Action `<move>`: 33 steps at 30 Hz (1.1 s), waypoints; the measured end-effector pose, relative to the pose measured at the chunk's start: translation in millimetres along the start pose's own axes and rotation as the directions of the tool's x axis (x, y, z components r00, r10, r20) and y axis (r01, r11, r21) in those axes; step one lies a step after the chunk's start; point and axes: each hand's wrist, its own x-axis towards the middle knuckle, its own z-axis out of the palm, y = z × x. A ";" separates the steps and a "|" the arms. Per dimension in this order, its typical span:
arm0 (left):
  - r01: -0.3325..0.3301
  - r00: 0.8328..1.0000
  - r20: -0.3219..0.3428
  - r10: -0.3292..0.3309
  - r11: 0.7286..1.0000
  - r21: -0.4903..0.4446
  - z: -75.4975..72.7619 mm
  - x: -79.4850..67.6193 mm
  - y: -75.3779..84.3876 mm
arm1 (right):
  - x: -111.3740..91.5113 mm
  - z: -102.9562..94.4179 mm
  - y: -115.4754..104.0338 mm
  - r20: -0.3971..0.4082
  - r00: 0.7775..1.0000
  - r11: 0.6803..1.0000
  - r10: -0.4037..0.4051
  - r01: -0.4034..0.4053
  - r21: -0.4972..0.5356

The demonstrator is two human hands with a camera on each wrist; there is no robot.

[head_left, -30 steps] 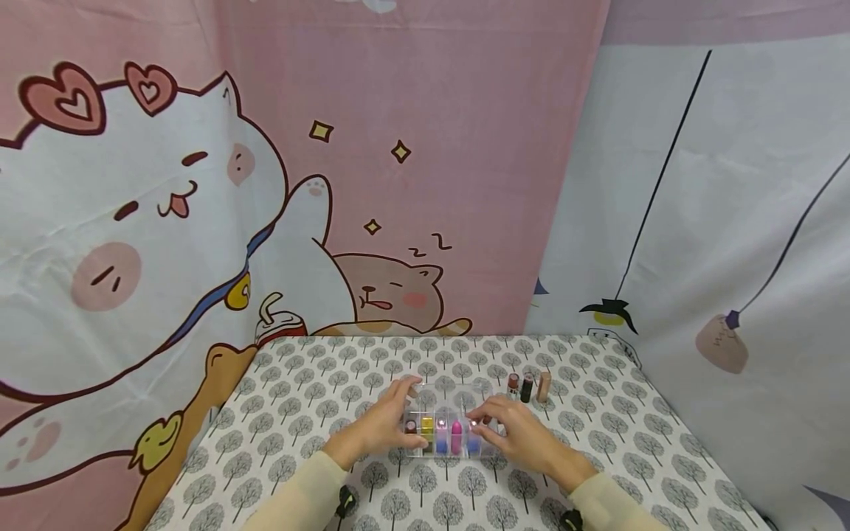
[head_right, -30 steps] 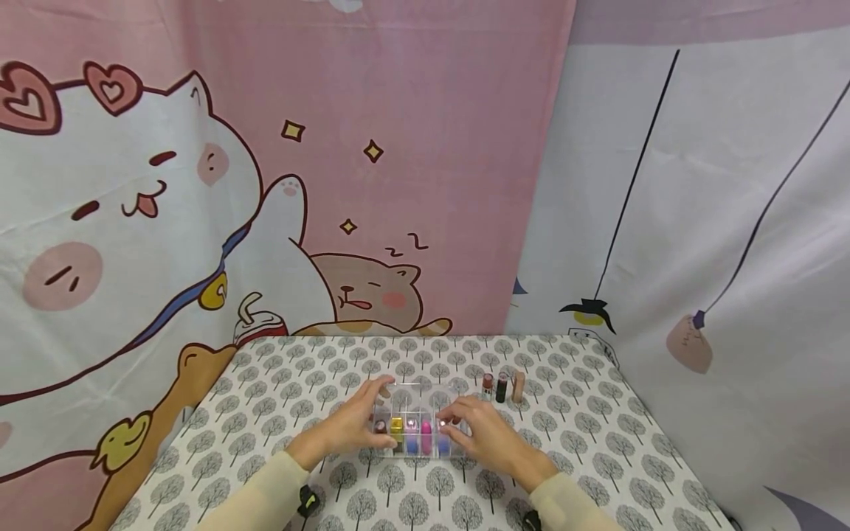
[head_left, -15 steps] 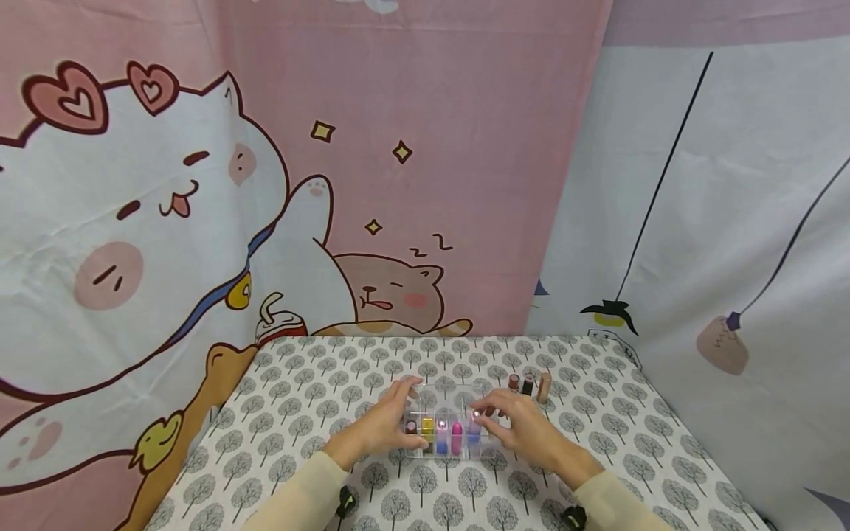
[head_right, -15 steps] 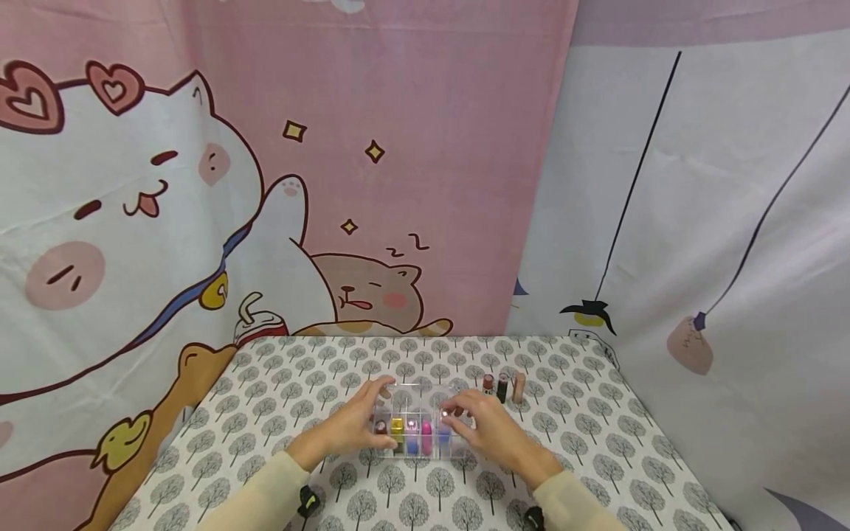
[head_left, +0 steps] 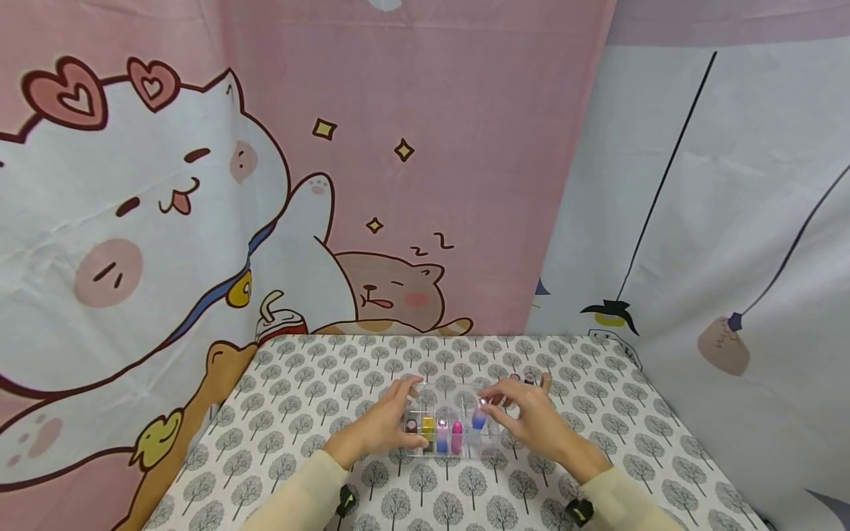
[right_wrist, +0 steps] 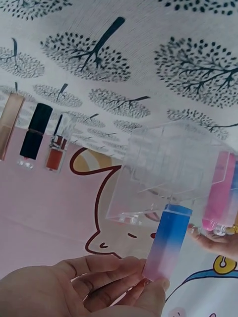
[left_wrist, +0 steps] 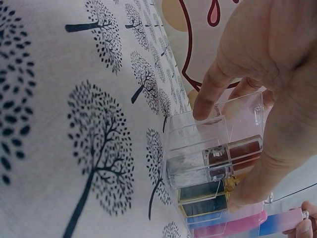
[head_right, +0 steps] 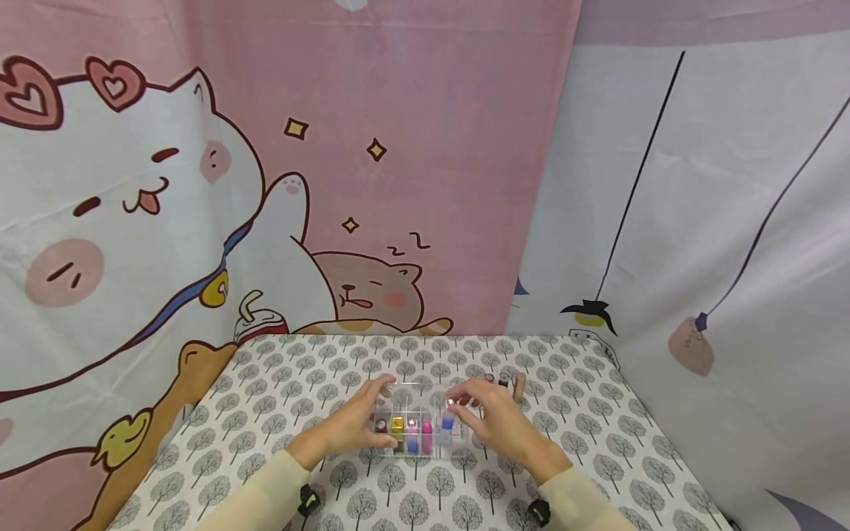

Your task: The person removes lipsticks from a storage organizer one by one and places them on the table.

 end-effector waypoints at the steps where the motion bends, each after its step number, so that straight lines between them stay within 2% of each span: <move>1: -0.001 1.000 0.001 0.001 1.000 -0.002 0.1 -0.1 -0.3 | 0.1 -1.0 0.0 -0.004 1.000 1.000 0.010 -0.010 0.008; 3: -0.003 1.000 0.004 0.003 1.000 -0.005 0.4 -0.1 -1.1 | 0.7 -3.3 0.5 -0.011 1.000 1.000 0.018 -0.018 0.003; 11: -0.001 1.000 0.009 0.001 1.000 0.000 -0.8 -0.2 -1.4 | 5.4 -12.9 5.6 -0.049 0.997 0.998 -0.063 0.062 -0.033; 18: 0.000 1.000 0.004 0.000 1.000 0.009 -1.4 -0.5 -1.3 | 6.7 -22.7 6.9 -0.043 0.999 1.000 -0.011 0.010 -0.011; 24: 0.002 1.000 0.008 -0.002 1.000 0.009 -1.1 -1.4 -0.9 | 8.1 -30.8 8.6 -0.065 0.998 1.000 -0.001 0.002 0.011; 29: 0.008 1.000 0.006 -0.008 1.000 0.017 -0.6 -1.4 0.0 | 8.2 -37.4 11.2 -0.072 0.996 0.999 0.052 -0.052 0.002; 33: 0.007 1.000 0.004 -0.007 1.000 0.023 0.2 -0.6 -1.2 | 8.3 -42.5 12.6 -0.097 0.994 0.999 0.040 -0.041 -0.011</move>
